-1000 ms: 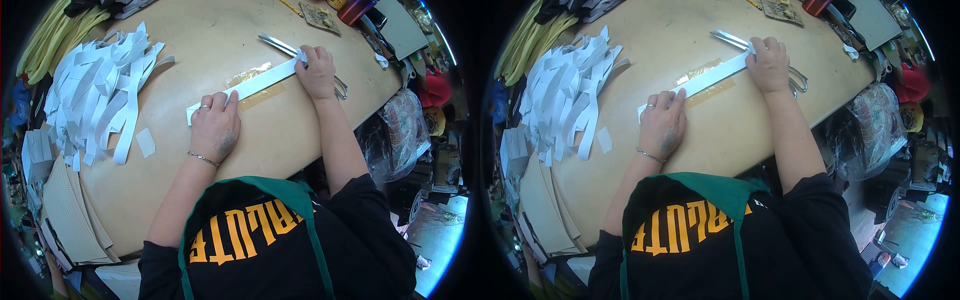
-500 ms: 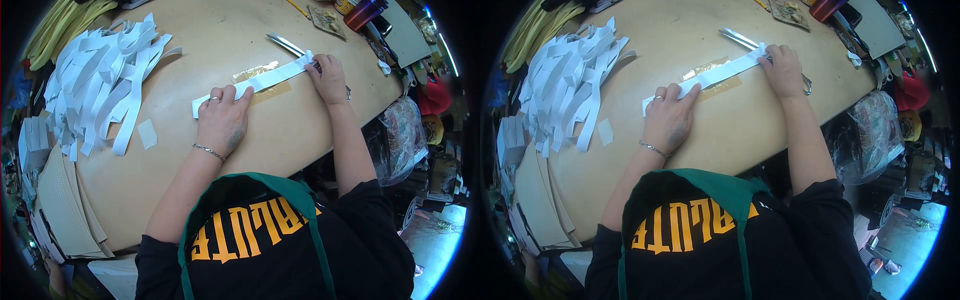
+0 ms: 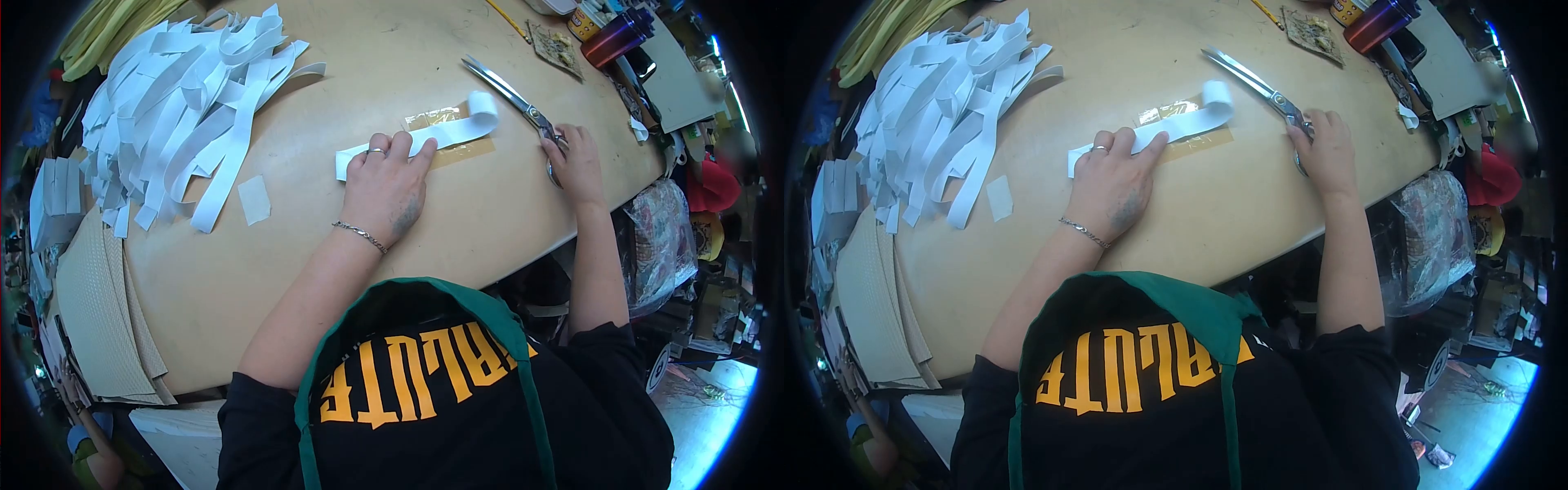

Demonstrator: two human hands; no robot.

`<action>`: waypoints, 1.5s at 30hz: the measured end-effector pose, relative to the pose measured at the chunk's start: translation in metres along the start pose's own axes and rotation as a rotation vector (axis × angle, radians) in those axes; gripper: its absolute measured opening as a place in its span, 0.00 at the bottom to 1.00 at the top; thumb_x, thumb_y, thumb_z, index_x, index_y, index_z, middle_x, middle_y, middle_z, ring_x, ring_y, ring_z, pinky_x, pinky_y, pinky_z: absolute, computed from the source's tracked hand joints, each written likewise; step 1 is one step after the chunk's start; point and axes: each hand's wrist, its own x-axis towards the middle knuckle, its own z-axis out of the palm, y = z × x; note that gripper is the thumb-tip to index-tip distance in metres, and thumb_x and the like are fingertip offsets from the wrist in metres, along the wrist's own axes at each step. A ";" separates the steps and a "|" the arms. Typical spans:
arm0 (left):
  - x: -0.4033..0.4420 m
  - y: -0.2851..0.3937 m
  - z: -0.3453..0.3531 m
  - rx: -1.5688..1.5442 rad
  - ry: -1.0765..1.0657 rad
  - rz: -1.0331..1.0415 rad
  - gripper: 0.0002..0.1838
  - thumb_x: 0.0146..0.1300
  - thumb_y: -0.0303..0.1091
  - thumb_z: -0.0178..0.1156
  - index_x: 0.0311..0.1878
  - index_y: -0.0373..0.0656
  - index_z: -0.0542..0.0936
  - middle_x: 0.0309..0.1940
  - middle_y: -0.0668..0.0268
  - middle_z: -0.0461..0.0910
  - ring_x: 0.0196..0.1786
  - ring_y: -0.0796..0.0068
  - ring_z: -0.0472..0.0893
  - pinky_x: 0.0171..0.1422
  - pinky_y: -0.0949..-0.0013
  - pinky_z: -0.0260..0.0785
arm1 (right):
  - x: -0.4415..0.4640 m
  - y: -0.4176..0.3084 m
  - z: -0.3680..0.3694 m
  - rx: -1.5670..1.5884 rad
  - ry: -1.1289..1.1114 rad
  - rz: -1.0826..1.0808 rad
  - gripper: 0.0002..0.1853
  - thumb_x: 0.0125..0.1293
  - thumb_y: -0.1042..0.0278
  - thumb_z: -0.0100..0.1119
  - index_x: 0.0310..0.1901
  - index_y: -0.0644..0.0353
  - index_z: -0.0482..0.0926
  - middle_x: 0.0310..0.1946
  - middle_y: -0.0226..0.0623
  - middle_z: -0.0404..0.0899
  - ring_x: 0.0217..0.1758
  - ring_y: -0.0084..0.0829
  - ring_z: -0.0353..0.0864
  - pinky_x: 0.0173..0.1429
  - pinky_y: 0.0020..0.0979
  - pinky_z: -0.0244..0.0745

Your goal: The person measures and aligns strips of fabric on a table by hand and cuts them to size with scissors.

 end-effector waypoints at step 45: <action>0.001 0.003 -0.006 0.064 -0.040 0.005 0.26 0.54 0.30 0.55 0.59 0.58 0.74 0.43 0.61 0.72 0.46 0.59 0.72 0.43 0.59 0.72 | 0.006 0.009 0.021 0.121 0.103 -0.126 0.14 0.57 0.67 0.60 0.46 0.42 0.80 0.45 0.35 0.74 0.49 0.38 0.73 0.53 0.39 0.72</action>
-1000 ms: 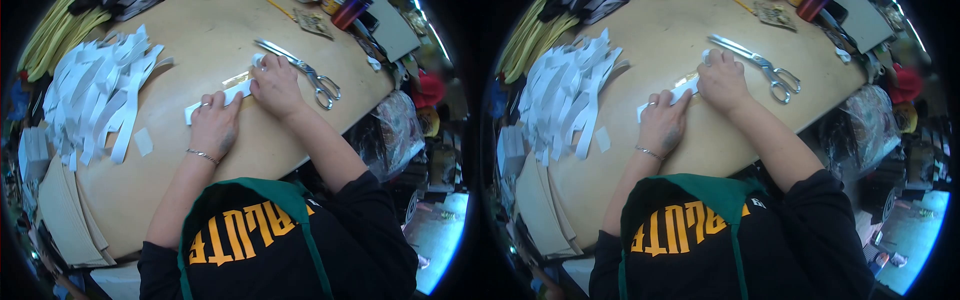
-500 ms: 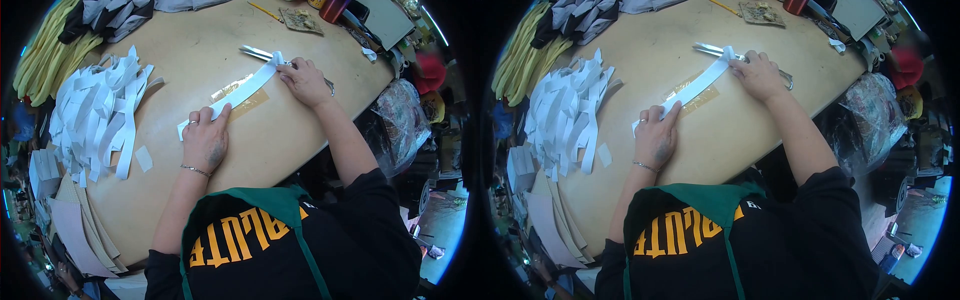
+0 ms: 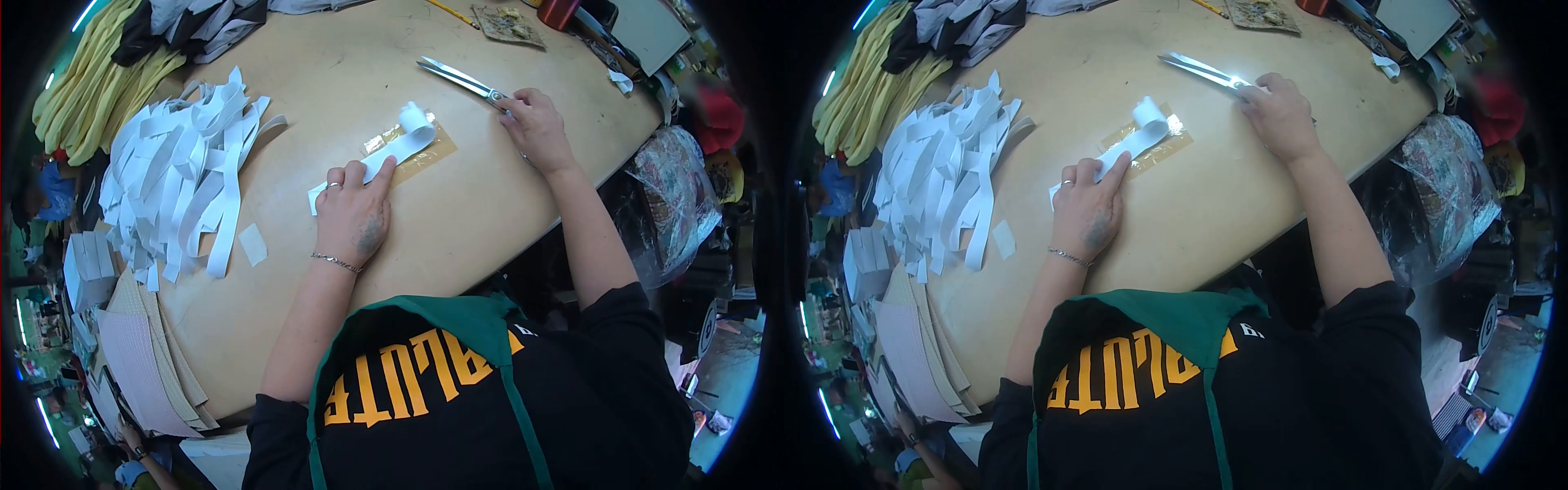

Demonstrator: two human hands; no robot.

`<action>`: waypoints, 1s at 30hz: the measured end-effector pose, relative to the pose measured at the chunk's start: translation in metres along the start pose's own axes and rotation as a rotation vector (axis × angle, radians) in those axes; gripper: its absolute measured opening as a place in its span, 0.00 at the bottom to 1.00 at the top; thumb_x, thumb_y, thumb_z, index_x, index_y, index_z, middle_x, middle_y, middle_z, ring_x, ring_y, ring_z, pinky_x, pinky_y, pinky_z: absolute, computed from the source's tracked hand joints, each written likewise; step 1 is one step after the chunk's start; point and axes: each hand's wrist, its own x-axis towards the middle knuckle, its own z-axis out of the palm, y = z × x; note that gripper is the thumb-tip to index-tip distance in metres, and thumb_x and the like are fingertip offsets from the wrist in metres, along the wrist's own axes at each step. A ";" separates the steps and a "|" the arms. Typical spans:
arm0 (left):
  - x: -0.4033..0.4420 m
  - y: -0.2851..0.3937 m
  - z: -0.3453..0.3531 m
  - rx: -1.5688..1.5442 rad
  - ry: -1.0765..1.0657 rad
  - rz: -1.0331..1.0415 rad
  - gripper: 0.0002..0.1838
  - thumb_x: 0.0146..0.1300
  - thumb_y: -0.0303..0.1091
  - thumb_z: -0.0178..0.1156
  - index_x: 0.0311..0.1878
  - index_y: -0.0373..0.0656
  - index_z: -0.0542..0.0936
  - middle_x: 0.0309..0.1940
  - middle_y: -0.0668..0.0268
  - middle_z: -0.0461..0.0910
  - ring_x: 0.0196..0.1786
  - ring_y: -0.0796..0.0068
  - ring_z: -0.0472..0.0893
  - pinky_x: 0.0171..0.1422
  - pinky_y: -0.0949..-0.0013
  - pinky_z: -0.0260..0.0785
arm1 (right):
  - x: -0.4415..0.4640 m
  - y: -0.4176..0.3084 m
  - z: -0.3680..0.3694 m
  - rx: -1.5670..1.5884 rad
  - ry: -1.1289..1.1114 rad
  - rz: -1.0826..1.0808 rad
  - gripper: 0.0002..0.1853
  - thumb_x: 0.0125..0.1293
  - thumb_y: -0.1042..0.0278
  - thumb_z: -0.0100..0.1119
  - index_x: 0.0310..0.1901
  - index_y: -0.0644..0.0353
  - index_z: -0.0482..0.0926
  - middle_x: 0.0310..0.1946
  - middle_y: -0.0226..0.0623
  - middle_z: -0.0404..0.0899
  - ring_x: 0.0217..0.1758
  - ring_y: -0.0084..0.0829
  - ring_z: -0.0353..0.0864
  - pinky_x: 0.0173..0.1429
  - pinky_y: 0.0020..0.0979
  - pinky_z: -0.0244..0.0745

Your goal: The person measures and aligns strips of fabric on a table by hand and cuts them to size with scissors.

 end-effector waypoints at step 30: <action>-0.004 -0.003 0.004 -0.120 0.037 -0.035 0.26 0.55 0.31 0.55 0.60 0.57 0.72 0.45 0.63 0.70 0.49 0.60 0.70 0.45 0.57 0.69 | 0.207 0.041 0.093 -0.353 -0.286 0.276 0.16 0.64 0.65 0.48 0.50 0.59 0.78 0.48 0.48 0.78 0.55 0.44 0.75 0.60 0.41 0.69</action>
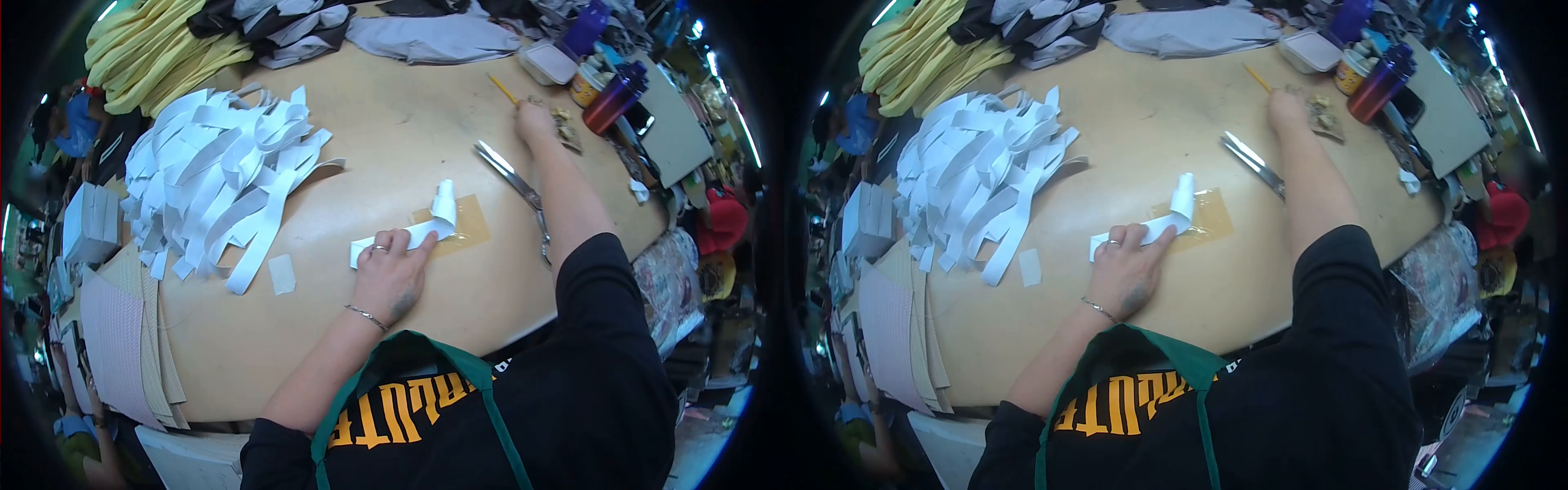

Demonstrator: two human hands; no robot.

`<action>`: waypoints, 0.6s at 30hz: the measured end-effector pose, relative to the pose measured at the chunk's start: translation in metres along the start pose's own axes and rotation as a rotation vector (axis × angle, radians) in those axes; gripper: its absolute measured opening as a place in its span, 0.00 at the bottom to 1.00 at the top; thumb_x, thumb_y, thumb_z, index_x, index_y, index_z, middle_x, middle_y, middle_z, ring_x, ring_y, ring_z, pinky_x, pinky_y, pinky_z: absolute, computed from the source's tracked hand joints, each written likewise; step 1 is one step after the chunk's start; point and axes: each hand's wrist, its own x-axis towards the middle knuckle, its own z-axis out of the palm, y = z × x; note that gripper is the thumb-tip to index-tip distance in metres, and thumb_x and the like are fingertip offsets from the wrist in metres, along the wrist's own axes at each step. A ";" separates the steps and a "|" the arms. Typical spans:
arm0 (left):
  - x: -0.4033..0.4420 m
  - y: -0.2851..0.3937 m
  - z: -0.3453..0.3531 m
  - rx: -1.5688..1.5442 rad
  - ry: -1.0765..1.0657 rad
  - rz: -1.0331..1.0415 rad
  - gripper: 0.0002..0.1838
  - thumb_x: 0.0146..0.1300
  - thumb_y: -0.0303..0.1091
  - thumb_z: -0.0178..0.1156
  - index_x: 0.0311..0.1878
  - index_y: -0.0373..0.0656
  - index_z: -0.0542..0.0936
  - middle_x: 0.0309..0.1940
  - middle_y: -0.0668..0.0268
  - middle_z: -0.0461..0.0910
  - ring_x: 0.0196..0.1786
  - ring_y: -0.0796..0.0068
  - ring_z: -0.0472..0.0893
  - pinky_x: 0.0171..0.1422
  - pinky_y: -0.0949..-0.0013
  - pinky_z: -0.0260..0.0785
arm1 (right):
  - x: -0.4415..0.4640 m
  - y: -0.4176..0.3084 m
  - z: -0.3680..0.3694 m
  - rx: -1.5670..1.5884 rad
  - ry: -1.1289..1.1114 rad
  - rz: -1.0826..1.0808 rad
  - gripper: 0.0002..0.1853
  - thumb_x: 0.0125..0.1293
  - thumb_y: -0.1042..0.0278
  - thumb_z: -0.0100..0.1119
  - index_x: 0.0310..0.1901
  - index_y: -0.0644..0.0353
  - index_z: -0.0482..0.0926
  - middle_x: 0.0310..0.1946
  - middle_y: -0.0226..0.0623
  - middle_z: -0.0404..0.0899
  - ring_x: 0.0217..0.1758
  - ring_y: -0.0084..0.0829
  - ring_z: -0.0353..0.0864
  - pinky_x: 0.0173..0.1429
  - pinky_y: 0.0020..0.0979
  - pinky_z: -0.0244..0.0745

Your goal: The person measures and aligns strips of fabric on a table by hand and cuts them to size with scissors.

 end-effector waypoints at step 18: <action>0.005 0.002 -0.004 0.078 -0.090 0.000 0.23 0.53 0.33 0.56 0.55 0.53 0.76 0.46 0.61 0.71 0.50 0.59 0.70 0.43 0.58 0.69 | -0.220 -0.122 -0.076 1.533 -0.527 -0.200 0.10 0.66 0.72 0.53 0.46 0.64 0.73 0.40 0.39 0.75 0.43 0.30 0.77 0.47 0.31 0.73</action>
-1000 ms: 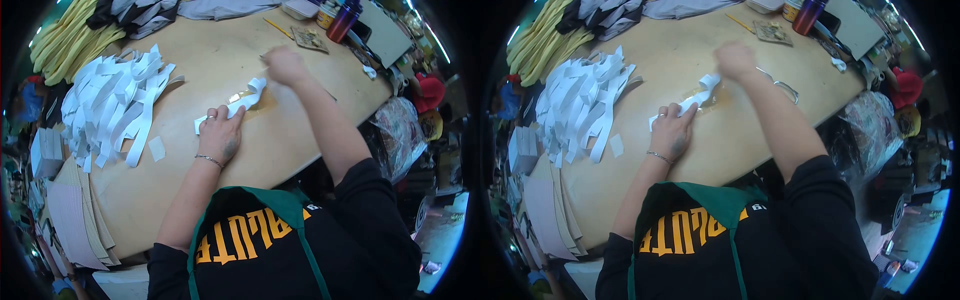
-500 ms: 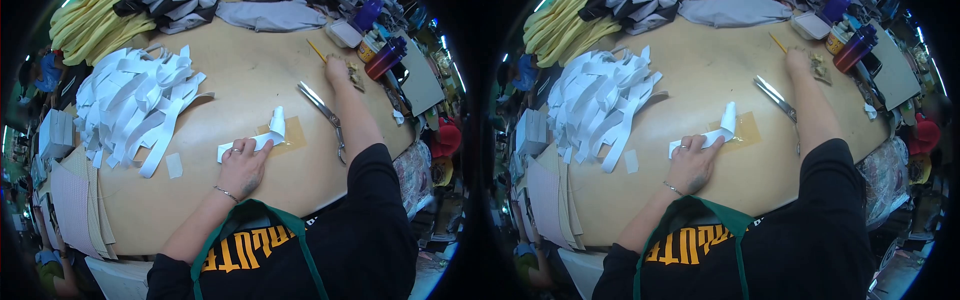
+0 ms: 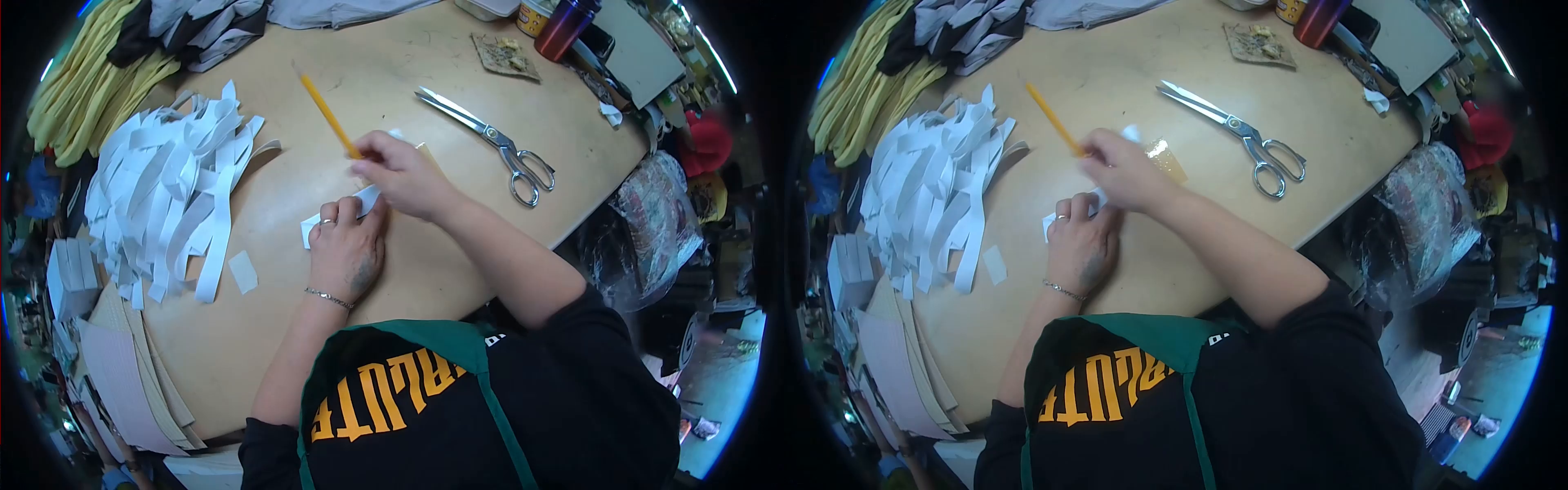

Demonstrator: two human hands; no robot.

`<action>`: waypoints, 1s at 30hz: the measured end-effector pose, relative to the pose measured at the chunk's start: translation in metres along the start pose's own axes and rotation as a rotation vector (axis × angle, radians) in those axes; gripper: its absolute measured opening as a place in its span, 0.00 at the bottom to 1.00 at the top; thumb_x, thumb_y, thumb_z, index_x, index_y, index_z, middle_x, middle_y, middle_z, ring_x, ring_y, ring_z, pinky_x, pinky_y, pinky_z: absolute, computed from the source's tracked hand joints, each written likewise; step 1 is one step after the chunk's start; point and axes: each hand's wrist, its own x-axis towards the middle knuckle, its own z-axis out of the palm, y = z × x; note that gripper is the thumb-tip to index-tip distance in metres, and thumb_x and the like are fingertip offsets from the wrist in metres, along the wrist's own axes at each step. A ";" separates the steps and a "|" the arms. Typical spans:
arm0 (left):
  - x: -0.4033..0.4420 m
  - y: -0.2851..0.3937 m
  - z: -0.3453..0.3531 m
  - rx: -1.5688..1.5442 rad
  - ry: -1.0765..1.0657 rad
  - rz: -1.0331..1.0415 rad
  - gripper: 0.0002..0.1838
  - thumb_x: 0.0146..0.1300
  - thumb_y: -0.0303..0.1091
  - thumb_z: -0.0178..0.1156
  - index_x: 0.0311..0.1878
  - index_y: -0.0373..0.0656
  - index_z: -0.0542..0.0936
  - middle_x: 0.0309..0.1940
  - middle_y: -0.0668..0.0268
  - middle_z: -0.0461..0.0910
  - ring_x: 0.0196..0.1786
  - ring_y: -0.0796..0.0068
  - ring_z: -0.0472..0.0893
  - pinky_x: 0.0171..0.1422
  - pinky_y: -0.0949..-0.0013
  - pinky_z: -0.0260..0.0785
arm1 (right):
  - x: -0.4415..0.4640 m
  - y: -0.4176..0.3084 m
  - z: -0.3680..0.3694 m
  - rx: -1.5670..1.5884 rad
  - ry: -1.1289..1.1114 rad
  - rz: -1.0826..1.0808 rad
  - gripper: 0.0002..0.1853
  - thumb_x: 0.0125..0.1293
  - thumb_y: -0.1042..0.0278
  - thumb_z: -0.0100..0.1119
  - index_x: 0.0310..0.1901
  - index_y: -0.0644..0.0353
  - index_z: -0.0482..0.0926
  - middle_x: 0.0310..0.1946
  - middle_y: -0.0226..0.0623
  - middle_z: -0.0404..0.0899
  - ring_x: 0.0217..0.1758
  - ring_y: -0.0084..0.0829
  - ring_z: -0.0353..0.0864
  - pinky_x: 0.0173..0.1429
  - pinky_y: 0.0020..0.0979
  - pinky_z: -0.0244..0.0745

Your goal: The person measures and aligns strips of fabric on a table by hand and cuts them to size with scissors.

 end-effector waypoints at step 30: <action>-0.003 -0.006 0.008 -0.199 0.289 0.021 0.11 0.51 0.25 0.59 0.40 0.41 0.77 0.37 0.61 0.76 0.42 0.61 0.76 0.43 0.63 0.72 | -0.089 0.038 -0.094 -1.311 0.731 -0.238 0.17 0.58 0.59 0.61 0.45 0.59 0.75 0.42 0.43 0.71 0.47 0.45 0.70 0.50 0.44 0.68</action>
